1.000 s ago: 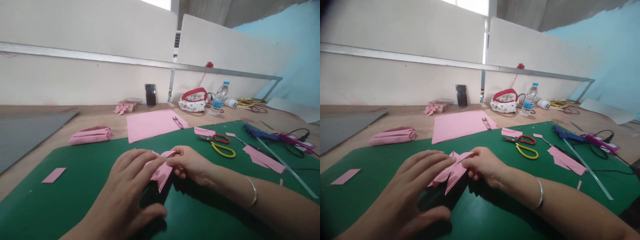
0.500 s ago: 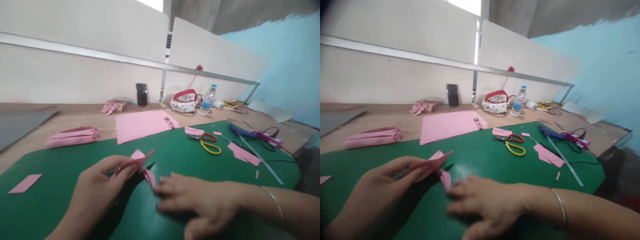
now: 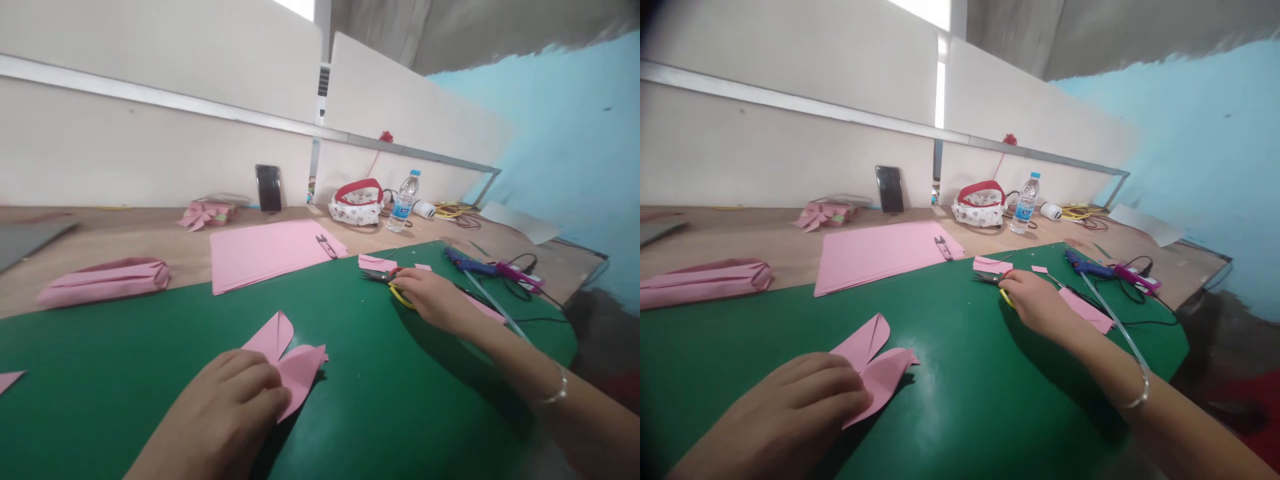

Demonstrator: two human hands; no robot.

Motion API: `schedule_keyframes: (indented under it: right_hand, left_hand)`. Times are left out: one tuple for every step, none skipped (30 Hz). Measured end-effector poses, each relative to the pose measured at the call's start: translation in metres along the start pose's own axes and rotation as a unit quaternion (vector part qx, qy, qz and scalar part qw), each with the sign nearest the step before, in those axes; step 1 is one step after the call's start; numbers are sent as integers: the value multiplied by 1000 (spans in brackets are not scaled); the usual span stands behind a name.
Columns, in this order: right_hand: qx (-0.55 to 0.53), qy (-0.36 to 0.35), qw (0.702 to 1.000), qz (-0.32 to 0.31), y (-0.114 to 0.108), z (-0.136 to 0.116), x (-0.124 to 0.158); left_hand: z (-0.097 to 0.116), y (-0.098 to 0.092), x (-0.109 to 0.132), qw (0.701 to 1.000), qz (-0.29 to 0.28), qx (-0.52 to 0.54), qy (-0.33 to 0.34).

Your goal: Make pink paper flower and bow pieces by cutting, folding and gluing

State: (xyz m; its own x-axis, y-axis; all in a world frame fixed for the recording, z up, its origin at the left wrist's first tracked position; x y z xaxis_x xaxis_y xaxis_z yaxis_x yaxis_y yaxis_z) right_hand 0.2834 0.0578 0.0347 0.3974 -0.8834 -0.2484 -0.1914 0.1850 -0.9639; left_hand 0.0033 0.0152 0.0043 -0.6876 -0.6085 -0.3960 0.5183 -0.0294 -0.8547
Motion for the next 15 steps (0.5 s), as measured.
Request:
schedule_keyframes:
  right_hand:
    - [-21, -11, 1000, -10, -1, -10, -1]
    - [-49, -28, 998, -23, -4, -23, -2]
    - [-91, -49, 994, -44, -7, -37, -3]
    - [-127, -70, 988, -57, -10, -53, -6]
    - [-145, -101, 982, -63, -13, -68, -9]
    - [-144, -133, 979, -62, -16, -83, -13]
    - [-129, -165, 976, -59, -17, -96, -17]
    - [-107, -197, 973, -56, -15, -107, -20]
    - [-86, -224, 969, -54, -12, -116, -24]
    - [-69, -246, 966, -49, -7, -124, -27]
    - [-57, -265, 962, -42, -2, -131, -29]
    - [-51, -278, 959, -30, 3, -136, -32]
    - [-47, -286, 957, -11, 7, -141, -33]
    - [-45, -289, 956, 11, 11, -145, -35]
    - [-45, -290, 955, 31, 14, -148, -37]
  left_hand:
    - [0, 0, 0, 1000, 7, -11, 6]
    - [0, 0, 1, 1000, 21, -16, 11]
    - [0, -1, 3, 999, 37, -19, 15]
    - [-1, -3, 4, 998, 55, -18, 13]
    - [-2, -5, 6, 998, 70, -11, 1]
    - [-4, -7, 7, 997, 74, 2, -21]
    - [-6, -8, 8, 995, 77, 21, -55]
    - [-8, -10, 9, 991, 79, 43, -95]
    - [-10, -11, 10, 985, 79, 67, -137]
    - [-10, -11, 10, 978, 78, 87, -175]
    - [-10, -12, 10, 970, 78, 104, -204]
    - [-9, -12, 10, 964, 81, 117, -226]
    - [-9, -12, 9, 958, 87, 127, -244]
    - [-9, -12, 8, 952, 92, 135, -258]
    - [-10, -13, 6, 947, 95, 140, -272]
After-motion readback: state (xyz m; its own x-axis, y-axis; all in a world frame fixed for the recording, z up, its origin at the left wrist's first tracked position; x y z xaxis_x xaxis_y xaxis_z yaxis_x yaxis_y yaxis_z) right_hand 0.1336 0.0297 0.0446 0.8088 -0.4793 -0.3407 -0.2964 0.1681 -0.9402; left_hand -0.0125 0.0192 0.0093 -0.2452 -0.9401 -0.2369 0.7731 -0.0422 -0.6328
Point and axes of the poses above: each hand's wrist, its own x-axis away from the middle knuckle, its own y-axis out of the palm, z = x × y, the point moved 5 cm from there along -x, towards the middle knuckle, and after that the axes turned 3 degrees about -y, right-handed, at the moved point
